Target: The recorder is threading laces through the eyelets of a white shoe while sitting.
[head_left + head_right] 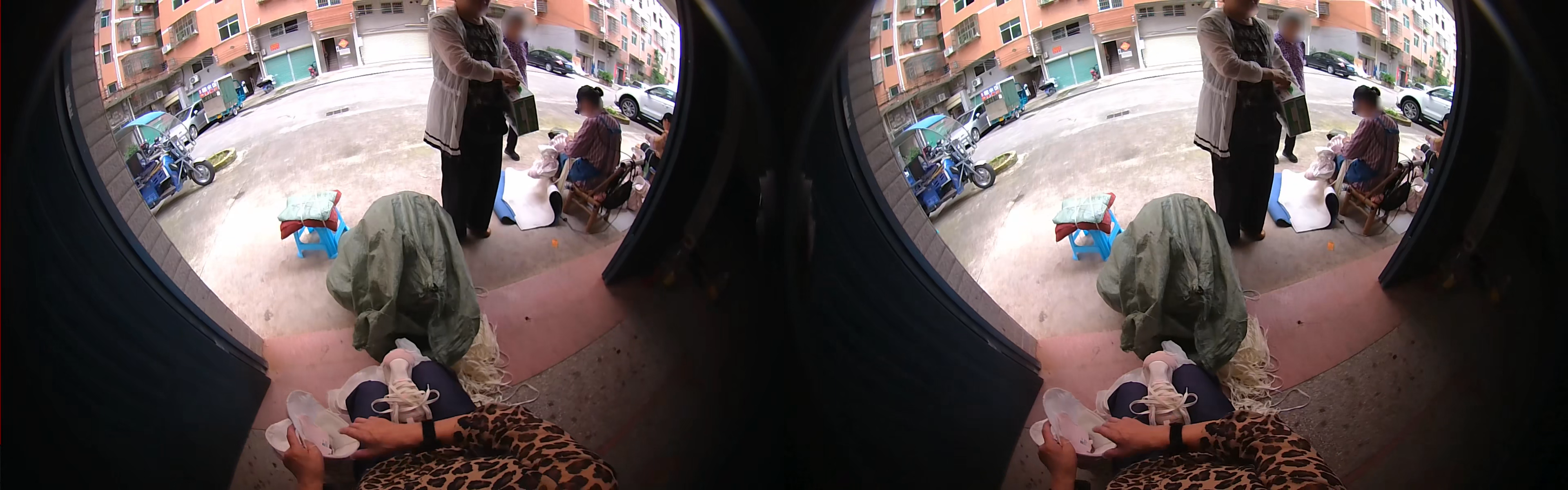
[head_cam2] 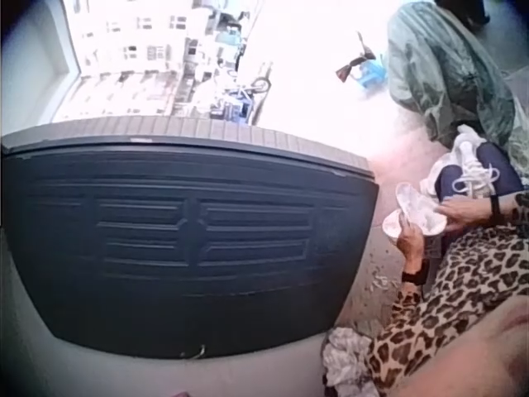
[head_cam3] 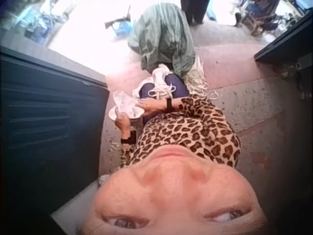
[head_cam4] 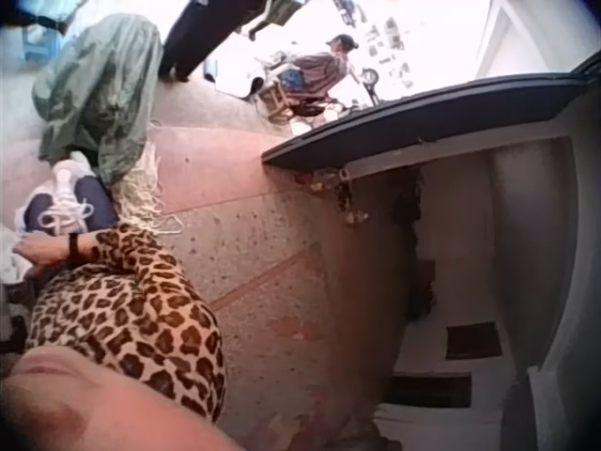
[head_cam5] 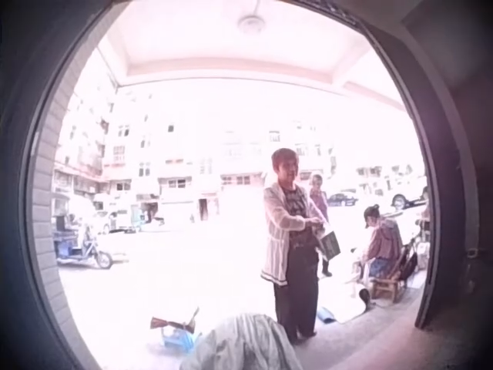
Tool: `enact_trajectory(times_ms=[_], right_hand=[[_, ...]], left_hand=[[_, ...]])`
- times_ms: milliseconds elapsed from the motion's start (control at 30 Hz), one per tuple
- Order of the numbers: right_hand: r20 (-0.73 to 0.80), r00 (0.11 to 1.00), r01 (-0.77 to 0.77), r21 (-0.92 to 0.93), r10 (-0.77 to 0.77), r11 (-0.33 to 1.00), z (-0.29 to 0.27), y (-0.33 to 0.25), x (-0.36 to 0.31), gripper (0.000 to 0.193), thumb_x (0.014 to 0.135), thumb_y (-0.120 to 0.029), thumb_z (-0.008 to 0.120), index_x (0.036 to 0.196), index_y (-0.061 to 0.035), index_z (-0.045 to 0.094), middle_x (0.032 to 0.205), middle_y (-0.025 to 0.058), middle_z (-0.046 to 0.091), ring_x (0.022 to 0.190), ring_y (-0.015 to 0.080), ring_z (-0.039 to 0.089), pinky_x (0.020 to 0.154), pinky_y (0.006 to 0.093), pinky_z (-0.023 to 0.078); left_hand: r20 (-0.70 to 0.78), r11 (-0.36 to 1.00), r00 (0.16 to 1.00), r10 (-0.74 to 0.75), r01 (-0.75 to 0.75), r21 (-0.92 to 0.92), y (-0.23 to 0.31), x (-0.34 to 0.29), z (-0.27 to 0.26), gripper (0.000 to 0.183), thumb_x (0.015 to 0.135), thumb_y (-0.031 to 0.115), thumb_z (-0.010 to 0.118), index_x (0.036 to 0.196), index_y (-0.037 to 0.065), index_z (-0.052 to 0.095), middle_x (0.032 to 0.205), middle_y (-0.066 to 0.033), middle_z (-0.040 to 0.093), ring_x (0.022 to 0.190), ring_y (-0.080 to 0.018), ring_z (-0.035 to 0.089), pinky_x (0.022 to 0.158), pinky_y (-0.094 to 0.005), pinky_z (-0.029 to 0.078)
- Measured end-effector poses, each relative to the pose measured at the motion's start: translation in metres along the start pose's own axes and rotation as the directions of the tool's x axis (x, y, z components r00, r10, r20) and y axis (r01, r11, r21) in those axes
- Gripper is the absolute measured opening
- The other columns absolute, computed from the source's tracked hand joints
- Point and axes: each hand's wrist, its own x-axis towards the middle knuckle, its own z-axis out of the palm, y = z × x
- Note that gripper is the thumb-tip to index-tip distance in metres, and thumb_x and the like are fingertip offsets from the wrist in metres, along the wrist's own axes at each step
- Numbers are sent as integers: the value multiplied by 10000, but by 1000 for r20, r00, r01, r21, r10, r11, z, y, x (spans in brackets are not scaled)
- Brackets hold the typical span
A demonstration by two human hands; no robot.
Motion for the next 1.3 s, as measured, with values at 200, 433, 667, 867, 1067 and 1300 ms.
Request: enact_trajectory(times_ms=[200, 433, 667, 867, 1067, 1300], right_hand=[[-8, 998, -53, 126, 55, 991, 54, -6, 39, 471, 760, -265, 571, 1103, 20, 417, 985, 221, 521, 908, 352, 511, 767, 389, 427], [191, 959, -269, 367, 211, 891, 64, -2, 44, 346, 810, -217, 484, 1072, 0, 418, 951, 249, 546, 935, 394, 506, 789, 410, 405], [221, 961, -255, 469, 167, 846, 64, 7, 45, 307, 839, -201, 443, 1093, -33, 484, 990, 212, 567, 954, 313, 540, 815, 353, 404], [209, 950, -311, 524, 233, 793, 61, 16, 43, 317, 865, -193, 403, 1098, 4, 488, 933, 161, 582, 856, 226, 564, 786, 314, 441], [310, 855, -507, 674, 416, 538, 74, 25, 41, 307, 850, -190, 438, 1077, 10, 491, 851, 95, 585, 676, 142, 576, 513, 256, 465], [285, 871, -462, 751, 399, 472, 74, 31, 30, 299, 833, -139, 460, 1092, 2, 507, 911, 84, 592, 808, 149, 558, 681, 278, 459]], left_hand=[[213, 991, 971, 104, -83, -102, 4, -14, -9, 438, 682, 112, 567, 1100, 18, 477, 738, -227, 595, 706, -397, 582, 639, -456, 453], [233, 990, 964, 131, -114, -86, -3, -9, 8, 436, 699, 136, 567, 1097, -6, 460, 696, -231, 585, 650, -394, 578, 595, -464, 441], [353, 993, 928, 119, -111, -43, 7, -6, 1, 440, 730, 134, 541, 1135, 4, 427, 786, -210, 591, 678, -361, 576, 582, -426, 445], [484, 914, 861, 156, 61, -402, -68, -8, 23, 432, 776, 34, 473, 1200, 5, 392, 953, -143, 557, 874, -249, 543, 726, -323, 441], [800, -165, 521, -298, 797, -581, -210, -24, 128, 351, 788, 62, 441, 1139, 49, 448, 1010, -83, 535, 821, -237, 535, 662, -403, 437], [284, 767, 726, 627, -511, -387, -155, -34, 123, 355, 717, 132, 556, 1040, -12, 519, 692, -183, 596, 572, -324, 581, 526, -382, 456]])
